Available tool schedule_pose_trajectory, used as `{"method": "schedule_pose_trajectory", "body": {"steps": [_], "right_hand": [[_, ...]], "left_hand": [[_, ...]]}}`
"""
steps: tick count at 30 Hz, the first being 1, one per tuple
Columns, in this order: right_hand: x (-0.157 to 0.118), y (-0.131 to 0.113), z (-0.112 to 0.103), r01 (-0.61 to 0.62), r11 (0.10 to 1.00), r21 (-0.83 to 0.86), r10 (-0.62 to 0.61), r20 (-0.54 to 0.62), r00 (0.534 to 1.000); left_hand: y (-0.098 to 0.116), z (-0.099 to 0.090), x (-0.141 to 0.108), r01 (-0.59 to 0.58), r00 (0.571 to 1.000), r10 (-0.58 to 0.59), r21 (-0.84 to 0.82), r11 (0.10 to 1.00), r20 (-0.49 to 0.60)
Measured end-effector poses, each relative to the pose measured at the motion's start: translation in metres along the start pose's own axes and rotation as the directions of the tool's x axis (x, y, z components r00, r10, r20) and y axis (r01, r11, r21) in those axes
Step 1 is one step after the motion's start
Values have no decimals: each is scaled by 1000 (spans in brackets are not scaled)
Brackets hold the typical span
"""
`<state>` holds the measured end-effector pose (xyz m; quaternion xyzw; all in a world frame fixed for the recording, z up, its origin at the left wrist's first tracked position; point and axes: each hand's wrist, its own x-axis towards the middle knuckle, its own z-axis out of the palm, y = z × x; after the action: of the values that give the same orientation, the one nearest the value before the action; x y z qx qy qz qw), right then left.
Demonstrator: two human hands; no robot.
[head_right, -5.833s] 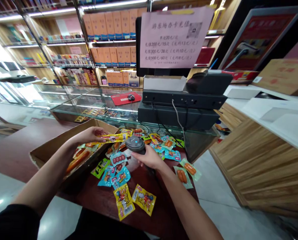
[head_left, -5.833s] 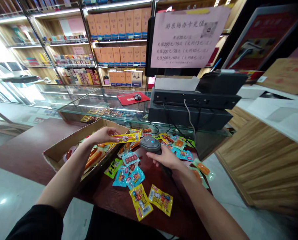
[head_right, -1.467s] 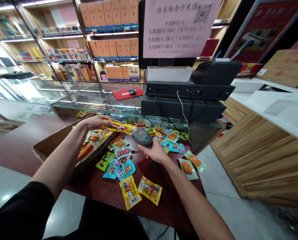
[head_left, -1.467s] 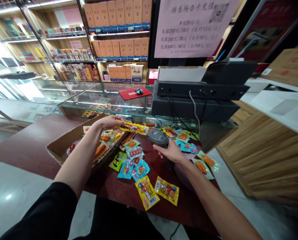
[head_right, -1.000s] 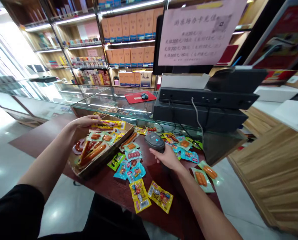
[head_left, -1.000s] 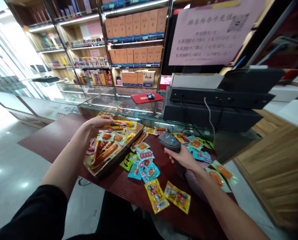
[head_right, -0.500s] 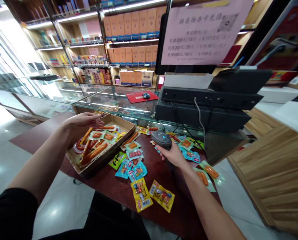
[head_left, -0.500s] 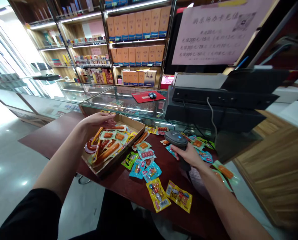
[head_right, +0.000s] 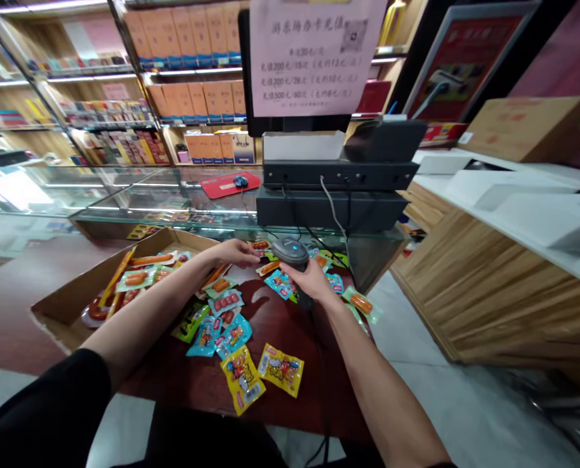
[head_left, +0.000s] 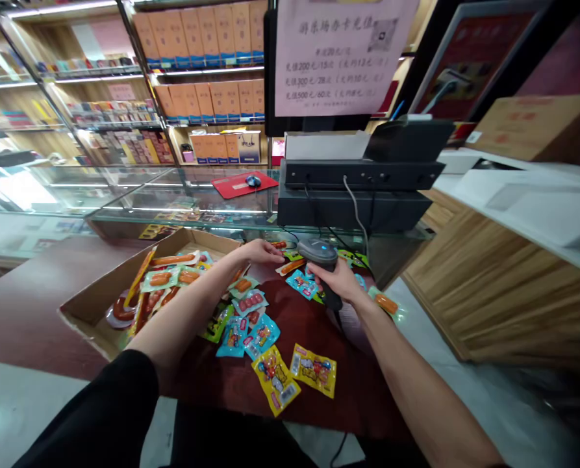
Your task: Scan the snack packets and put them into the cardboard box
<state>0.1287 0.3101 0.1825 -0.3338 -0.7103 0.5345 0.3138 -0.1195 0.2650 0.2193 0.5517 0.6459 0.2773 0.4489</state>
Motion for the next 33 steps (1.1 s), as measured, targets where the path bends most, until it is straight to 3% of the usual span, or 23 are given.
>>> {"method": "schedule_pose_trajectory", "body": {"steps": [6, 11, 16, 19, 24, 29, 33], "right_hand": [[-1, -4, -4, 8, 999, 47, -7, -28, 1000], [0, -2, -7, -24, 996, 87, 29, -58, 998], [1, 1, -6, -36, 995, 90, 40, -48, 998], [0, 1, -5, -14, 999, 48, 15, -23, 1000], [-1, 1, 0, 2, 1000, -19, -2, -2, 1000], [-4, -3, 7, -37, 999, -12, 37, 6, 999], [-9, -9, 18, -48, 999, 9, 48, 61, 997]], "left_hand": [[-7, 36, 33, 12, 999, 0, 263, 965, -43], [-5, 59, 44, 57, 985, 48, 575, 816, -166], [-10, 72, 43, 42, 957, 151, 630, 775, -249], [-14, 59, 40, 12, 969, 128, 555, 831, -213], [-20, 16, 24, 143, 986, -104, 340, 929, -132], [-20, -23, -17, 169, 983, -154, 154, 974, -105], [-18, -51, -58, 114, 989, -110, 36, 993, -95]]}}
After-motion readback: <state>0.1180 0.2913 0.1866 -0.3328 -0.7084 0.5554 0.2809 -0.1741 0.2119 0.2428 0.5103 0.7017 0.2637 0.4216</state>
